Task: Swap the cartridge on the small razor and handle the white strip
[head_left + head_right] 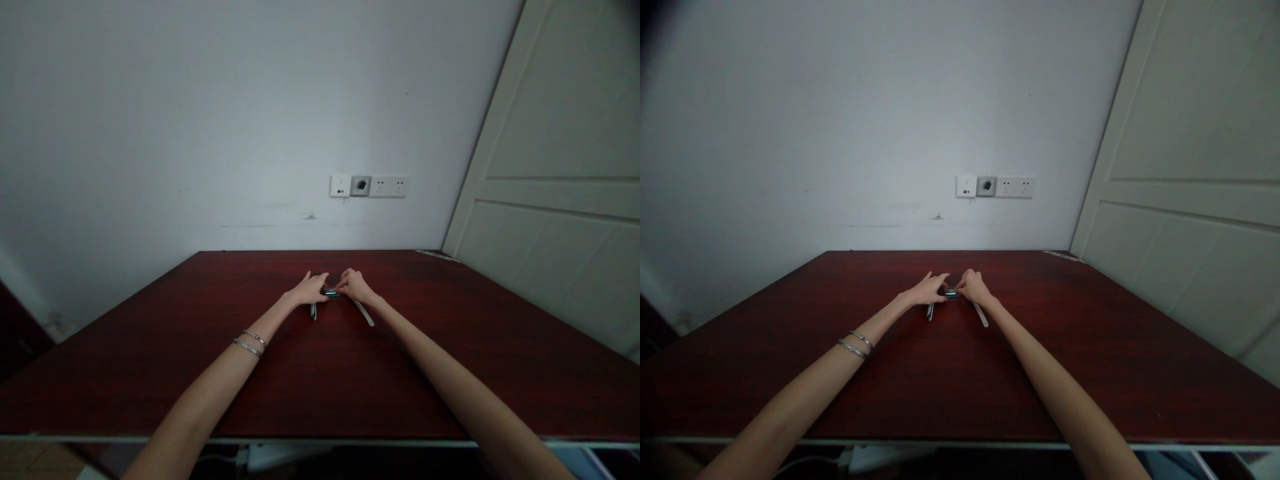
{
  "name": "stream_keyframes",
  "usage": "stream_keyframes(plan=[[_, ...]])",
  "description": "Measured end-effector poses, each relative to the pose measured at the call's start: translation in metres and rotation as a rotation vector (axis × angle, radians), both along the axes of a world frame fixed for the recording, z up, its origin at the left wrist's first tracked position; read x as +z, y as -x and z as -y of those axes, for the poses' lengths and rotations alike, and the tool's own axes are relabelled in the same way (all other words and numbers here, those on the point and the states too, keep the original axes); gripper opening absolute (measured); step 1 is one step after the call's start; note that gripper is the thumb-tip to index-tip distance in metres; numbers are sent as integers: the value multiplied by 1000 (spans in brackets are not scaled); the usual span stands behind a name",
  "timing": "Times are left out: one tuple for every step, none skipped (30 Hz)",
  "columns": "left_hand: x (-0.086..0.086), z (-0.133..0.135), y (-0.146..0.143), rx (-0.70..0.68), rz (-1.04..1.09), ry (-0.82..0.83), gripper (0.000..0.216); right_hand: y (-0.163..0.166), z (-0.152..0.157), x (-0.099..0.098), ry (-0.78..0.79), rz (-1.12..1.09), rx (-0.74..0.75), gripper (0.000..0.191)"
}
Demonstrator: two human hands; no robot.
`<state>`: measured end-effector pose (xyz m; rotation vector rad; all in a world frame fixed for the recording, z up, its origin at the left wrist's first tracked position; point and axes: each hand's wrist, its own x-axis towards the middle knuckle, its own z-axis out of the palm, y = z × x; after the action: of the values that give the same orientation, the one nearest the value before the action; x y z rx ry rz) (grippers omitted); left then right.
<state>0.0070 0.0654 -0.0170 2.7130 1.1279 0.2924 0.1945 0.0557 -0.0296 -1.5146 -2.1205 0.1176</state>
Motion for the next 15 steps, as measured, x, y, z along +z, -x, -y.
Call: stream_keyframes(plan=[[0, 0, 0, 4, 6, 4, 77, 0, -1, -1, -1, 6, 3, 14], [1, 1, 1, 7, 11, 8, 77, 0, -1, -2, -1, 11, 7, 14], [1, 1, 1, 11, 14, 11, 76, 0, -2, -2, -2, 14, 12, 14], [1, 1, 1, 13, 16, 15, 76, 0, -2, -2, -6, 16, 15, 14], [2, 2, 1, 13, 16, 19, 75, 0, -1, -1, -10, 15, 15, 14], [2, 2, 2, 11, 16, 22, 75, 0, -1, 1, -15, 13, 15, 14], [2, 2, 2, 8, 13, 24, 75, -1, 0, 2, -19, 7, 15, 14], [3, 2, 2, 5, 10, 21, 75, -1, 1, 5, -21, 0, 17, 14], [3, 2, 1, 3, 7, 12, 75, -1, 2, 7, -20, -10, 18, 15], [4, 3, 1, 2, 2, -2, 76, -2, 2, 9, -18, -21, 18, 16], [4, 3, 1, 1, -4, -17, 76, -3, 3, 11, -14, -32, 13, 17], [5, 4, 0, 0, -10, -30, 75, -4, 3, 13, -11, -42, 9, 17], [6, 5, 0, -2, -14, -41, 75, -5, 4, 15, -6, -50, 8, 17], [6, 5, 0, -3, -14, -47, 74, -6, 4, 16, 0, -58, 11, 17], [7, 6, 1, -2, -5, -51, 73, -7, 6, 18, 11, -66, 18, 17]])
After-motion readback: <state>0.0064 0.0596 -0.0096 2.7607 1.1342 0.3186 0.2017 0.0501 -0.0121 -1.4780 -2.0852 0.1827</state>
